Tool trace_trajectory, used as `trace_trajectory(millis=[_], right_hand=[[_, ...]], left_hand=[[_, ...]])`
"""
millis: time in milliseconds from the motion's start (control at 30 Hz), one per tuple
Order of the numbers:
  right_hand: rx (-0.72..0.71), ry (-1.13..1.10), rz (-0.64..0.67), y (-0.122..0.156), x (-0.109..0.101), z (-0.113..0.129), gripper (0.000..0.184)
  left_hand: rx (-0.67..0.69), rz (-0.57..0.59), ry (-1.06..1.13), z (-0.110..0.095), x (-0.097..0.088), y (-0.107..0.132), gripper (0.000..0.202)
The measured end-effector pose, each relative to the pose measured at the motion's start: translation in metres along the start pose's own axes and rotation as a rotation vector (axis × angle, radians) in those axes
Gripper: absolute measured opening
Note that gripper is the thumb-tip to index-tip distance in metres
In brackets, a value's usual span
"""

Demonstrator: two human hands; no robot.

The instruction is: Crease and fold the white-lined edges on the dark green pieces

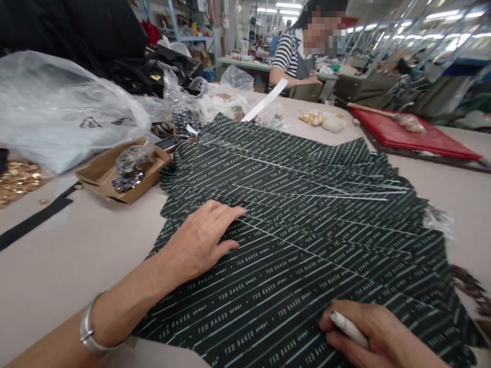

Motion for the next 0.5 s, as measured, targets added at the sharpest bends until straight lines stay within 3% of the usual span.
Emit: trace_trajectory(millis=[233, 367, 500], right_hand=[[-0.017, 0.01, 0.023, 0.005, 0.003, 0.003, 0.021], [-0.055, -0.041, -0.039, 0.006, 0.0, 0.003, 0.023], [-0.056, -0.123, -0.107, 0.003, -0.002, -0.004, 0.022]], left_hand=[[0.101, 0.008, -0.148, -0.011, 0.002, -0.017, 0.055], [0.181, -0.072, -0.31, -0.031, -0.002, -0.003, 0.025], [0.22, -0.108, -0.391, -0.053, 0.003, 0.018, 0.02]])
Point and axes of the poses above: each hand's wrist, its own y-axis away from the middle knuckle, its own x-axis out of the palm, z = x × y, the point moved 7 cm from there along -y, towards the middle knuckle, and after that the axes turned 15 degrees about x, right-handed, at the moved point
